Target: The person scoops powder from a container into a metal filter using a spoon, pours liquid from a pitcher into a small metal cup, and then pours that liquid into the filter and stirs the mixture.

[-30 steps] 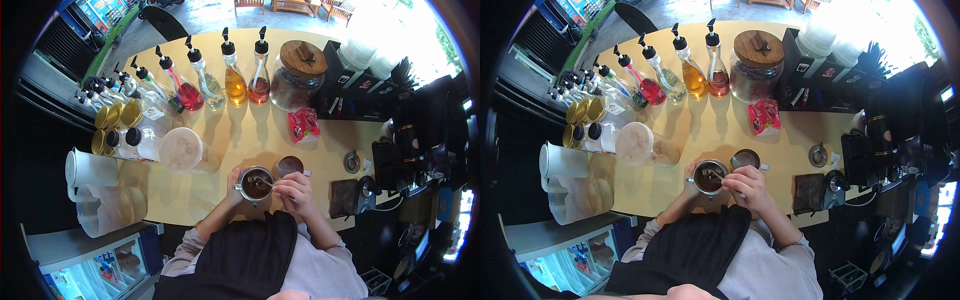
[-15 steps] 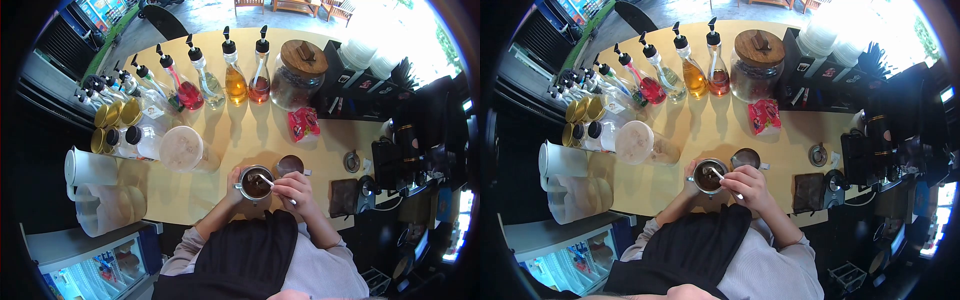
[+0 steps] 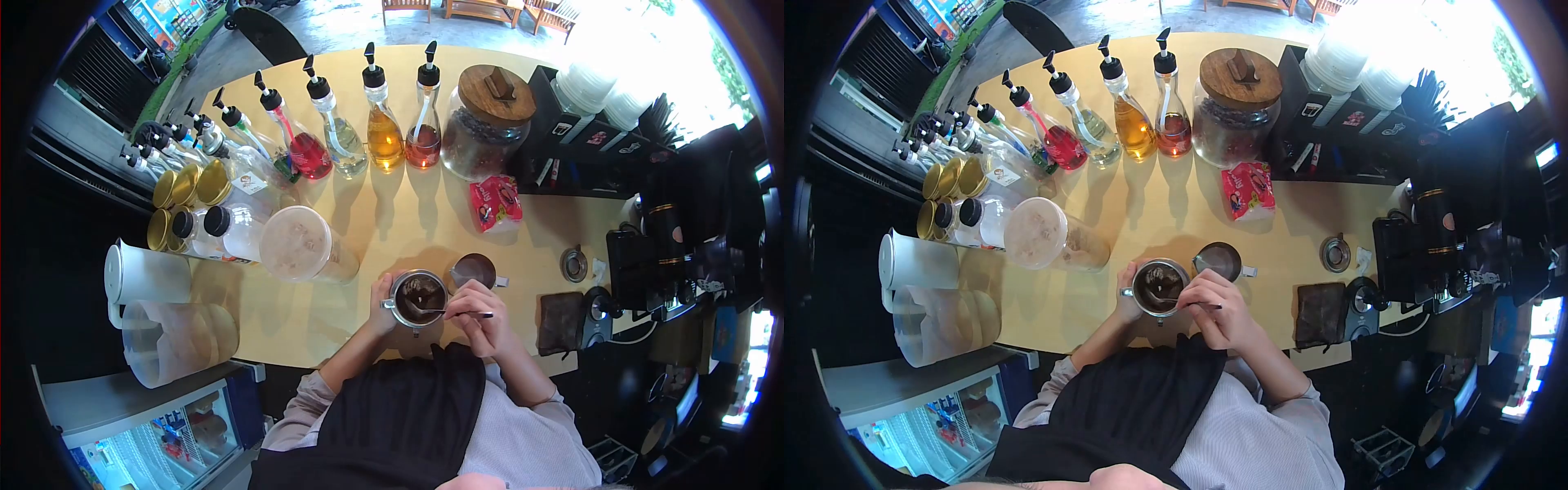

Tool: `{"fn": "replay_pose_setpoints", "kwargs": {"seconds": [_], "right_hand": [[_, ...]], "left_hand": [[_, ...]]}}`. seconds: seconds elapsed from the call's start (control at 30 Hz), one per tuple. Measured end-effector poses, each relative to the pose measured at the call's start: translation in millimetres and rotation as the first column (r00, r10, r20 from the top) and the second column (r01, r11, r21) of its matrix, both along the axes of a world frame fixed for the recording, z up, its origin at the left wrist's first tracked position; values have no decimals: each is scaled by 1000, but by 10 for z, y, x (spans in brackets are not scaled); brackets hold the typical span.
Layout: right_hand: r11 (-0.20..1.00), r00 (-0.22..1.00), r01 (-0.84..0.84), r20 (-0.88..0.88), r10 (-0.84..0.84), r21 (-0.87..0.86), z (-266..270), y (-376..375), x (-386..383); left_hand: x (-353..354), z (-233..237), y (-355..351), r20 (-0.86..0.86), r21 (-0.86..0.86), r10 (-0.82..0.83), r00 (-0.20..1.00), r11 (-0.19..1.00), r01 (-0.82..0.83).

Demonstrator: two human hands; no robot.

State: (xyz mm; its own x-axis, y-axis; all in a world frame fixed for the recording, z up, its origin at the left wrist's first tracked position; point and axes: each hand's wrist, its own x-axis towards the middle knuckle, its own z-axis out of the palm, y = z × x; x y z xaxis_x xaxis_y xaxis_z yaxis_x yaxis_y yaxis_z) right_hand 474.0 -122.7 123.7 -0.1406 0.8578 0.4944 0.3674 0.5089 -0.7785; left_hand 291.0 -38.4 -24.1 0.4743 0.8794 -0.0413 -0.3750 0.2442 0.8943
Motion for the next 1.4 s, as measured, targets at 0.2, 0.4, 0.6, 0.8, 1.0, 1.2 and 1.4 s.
{"fn": "replay_pose_setpoints", "kwargs": {"seconds": [0.2, 0.4, 0.6, 0.8, 1.0, 1.2, 1.4], "right_hand": [[978, 980, 183, -60, -190, -103, 35, 2, -13], [991, 990, 130, 44, -132, 38, 23, 56, -31], [995, 994, 99, 42, -100, 28, 19, 61, -22], [995, 995, 98, 32, -98, 5, 20, 65, -25], [987, 989, 148, -23, -149, -68, 15, 66, -77], [990, 990, 138, -4, -138, 29, -45, 43, -61], [986, 989, 146, -42, -143, 85, -118, -17, -134]], "left_hand": [[5, 68, -1, 13, 38, -17, 1000, 999, 17], [5, 104, 6, 20, 17, -36, 999, 999, 35], [5, 72, 3, 32, -12, -27, 999, 1000, 28], [30, 91, -9, 38, -17, -7, 999, 1000, 8], [31, 119, -14, 31, -13, -11, 999, 1000, 11], [14, 66, -7, 4, -3, -4, 1000, 1000, 4], [14, 134, -5, 49, -64, -30, 998, 997, 33]]}}
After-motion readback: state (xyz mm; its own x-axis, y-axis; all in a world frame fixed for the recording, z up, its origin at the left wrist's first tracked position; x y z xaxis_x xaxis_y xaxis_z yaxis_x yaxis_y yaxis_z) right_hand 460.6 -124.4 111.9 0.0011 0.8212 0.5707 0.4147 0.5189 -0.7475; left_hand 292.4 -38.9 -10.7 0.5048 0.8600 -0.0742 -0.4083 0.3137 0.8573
